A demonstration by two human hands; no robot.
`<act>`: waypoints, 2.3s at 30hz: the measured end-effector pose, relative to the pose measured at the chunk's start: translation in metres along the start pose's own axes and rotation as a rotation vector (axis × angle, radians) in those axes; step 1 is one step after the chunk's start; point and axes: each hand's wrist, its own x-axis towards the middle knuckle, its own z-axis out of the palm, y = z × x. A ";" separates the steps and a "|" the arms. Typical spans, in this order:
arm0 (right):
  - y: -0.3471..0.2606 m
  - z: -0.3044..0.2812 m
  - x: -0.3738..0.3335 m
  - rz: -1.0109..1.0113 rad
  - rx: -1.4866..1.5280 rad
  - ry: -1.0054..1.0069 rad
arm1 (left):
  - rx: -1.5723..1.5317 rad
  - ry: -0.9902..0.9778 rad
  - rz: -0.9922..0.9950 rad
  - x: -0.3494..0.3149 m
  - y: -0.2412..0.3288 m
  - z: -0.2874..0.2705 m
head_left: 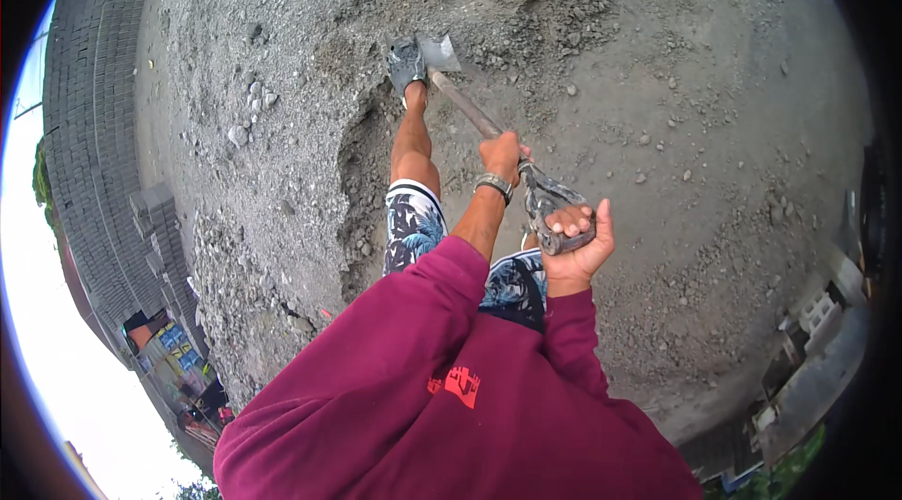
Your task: The person uses a shovel to move wet sand from a pile into a large metal container, repeating the shoveling and tossing motion.
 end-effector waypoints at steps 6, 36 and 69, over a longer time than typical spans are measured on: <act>0.000 0.020 0.015 -0.001 0.133 -0.034 | 0.103 0.040 -0.013 0.005 0.024 0.018; 0.099 0.100 0.088 -0.026 -0.079 0.040 | -0.096 -0.205 -0.086 0.096 0.117 0.011; 0.129 -0.004 0.223 -0.112 -0.118 0.120 | 0.163 -0.368 -0.147 0.277 0.114 0.037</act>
